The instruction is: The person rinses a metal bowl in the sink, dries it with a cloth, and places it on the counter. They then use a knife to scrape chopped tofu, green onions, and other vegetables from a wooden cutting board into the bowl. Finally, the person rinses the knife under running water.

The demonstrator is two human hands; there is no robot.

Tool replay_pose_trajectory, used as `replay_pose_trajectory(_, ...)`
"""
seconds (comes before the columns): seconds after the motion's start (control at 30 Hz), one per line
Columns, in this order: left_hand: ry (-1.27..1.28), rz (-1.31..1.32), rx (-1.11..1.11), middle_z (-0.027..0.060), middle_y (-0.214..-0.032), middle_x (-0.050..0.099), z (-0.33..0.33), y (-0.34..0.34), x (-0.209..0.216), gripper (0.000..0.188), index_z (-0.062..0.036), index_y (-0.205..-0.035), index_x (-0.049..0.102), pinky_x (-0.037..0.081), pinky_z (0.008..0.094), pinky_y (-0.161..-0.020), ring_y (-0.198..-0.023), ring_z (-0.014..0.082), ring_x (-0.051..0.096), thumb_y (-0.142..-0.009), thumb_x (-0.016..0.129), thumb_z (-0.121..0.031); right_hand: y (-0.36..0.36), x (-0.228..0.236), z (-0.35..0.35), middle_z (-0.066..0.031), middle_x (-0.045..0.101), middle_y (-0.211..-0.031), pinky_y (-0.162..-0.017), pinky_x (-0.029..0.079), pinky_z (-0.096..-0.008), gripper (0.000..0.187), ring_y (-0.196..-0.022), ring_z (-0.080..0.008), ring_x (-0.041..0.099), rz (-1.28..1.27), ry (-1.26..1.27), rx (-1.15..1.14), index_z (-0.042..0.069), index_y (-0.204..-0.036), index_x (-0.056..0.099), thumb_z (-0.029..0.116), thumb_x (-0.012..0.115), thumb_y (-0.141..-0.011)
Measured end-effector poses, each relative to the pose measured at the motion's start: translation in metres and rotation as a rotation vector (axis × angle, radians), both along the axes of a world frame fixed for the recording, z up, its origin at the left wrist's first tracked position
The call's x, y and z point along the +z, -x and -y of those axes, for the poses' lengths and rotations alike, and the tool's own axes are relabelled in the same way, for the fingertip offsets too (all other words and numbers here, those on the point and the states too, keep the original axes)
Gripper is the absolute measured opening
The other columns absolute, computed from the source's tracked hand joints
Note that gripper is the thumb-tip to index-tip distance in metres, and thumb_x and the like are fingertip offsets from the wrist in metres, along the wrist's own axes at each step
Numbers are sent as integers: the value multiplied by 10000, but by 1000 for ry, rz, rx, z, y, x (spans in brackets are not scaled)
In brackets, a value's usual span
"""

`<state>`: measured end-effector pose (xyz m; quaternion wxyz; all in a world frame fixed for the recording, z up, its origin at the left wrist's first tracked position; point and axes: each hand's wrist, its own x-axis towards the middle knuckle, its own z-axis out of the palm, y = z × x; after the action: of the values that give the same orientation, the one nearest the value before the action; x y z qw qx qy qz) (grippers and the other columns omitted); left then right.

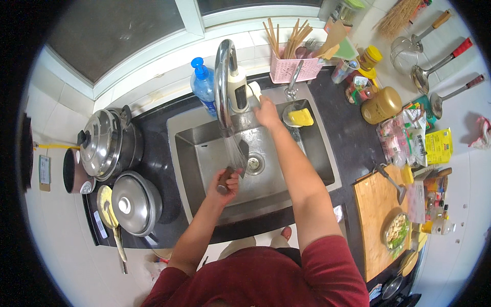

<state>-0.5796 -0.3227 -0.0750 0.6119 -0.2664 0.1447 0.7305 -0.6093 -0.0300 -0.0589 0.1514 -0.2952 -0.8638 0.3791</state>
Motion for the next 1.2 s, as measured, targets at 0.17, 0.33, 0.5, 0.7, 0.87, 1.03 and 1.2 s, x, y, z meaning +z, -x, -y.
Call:
replay_pose_trajectory(0.17, -299, 182, 253, 53, -776, 500, 28, -17, 20, 491, 100, -1222, 421, 399, 248, -470, -541, 120, 485, -883, 487, -250, 5, -7, -7, -178, 627, -1115, -901, 444, -339, 504, -1019, -269, 594, -10, 253, -137, -31, -1282, 514, 142, 636, -825)
replay_pose_trajectory(0.33, -294, 204, 255, 57, -773, 494, 35, -30, 38, 490, 103, -1220, 420, 390, 246, -465, -526, 119, 474, -880, 489, -242, 9, -19, -14, -115, 633, -1057, -840, 448, -315, 460, -944, -193, 579, -73, 408, -174, -33, -1256, 529, 130, 631, -838)
replay_pose_trajectory(0.5, -198, 180, 137, 56, -758, 501, 22, -33, 43, 462, 92, -1196, 439, 401, 262, -468, -507, 127, 462, -887, 482, -249, 13, -23, -19, -91, 629, -1014, -810, 451, -306, 408, -900, -168, 568, -149, 549, -229, -22, -1199, 557, 131, 649, -832)
replay_pose_trajectory(0.7, 327, -684, -439, 65, -701, 551, 13, -24, 52, 228, -25, -999, 546, 429, 300, -500, -556, 166, 524, -858, 566, -204, 15, 42, -18, -53, 599, -944, -793, 475, -292, 374, -842, -149, 555, -332, 903, -327, 11, -1136, 556, 146, 683, -811)
replay_pose_trajectory(0.87, 508, -1499, -635, 102, -715, 574, 36, -37, 14, 273, -6, -964, 536, 451, 347, -551, -604, 218, 570, -814, 621, -217, 12, 75, -15, -74, 613, -946, -794, 452, -291, 407, -876, -176, 553, -464, 888, -279, 4, -1107, 592, 190, 713, -765)
replay_pose_trajectory(1.03, 561, -1903, -699, 124, -716, 580, 34, -47, 34, 295, 9, -934, 514, 463, 388, -599, -651, 249, 597, -791, 651, -210, -45, 66, 6, -128, 647, -913, -745, 489, -337, 437, -816, -228, 612, -350, 348, -205, -21, -1178, 576, 160, 667, -790)
replay_pose_trajectory(1.2, 419, -1111, -656, 82, -702, 558, 14, -48, 27, 174, -24, -908, 521, 441, 337, -455, -511, 209, 561, -831, 606, -155, -149, 49, 59, -188, 655, -840, -710, 506, -412, 320, -784, -340, 642, -127, 68, -82, -7, -1057, 611, 179, 640, -798)
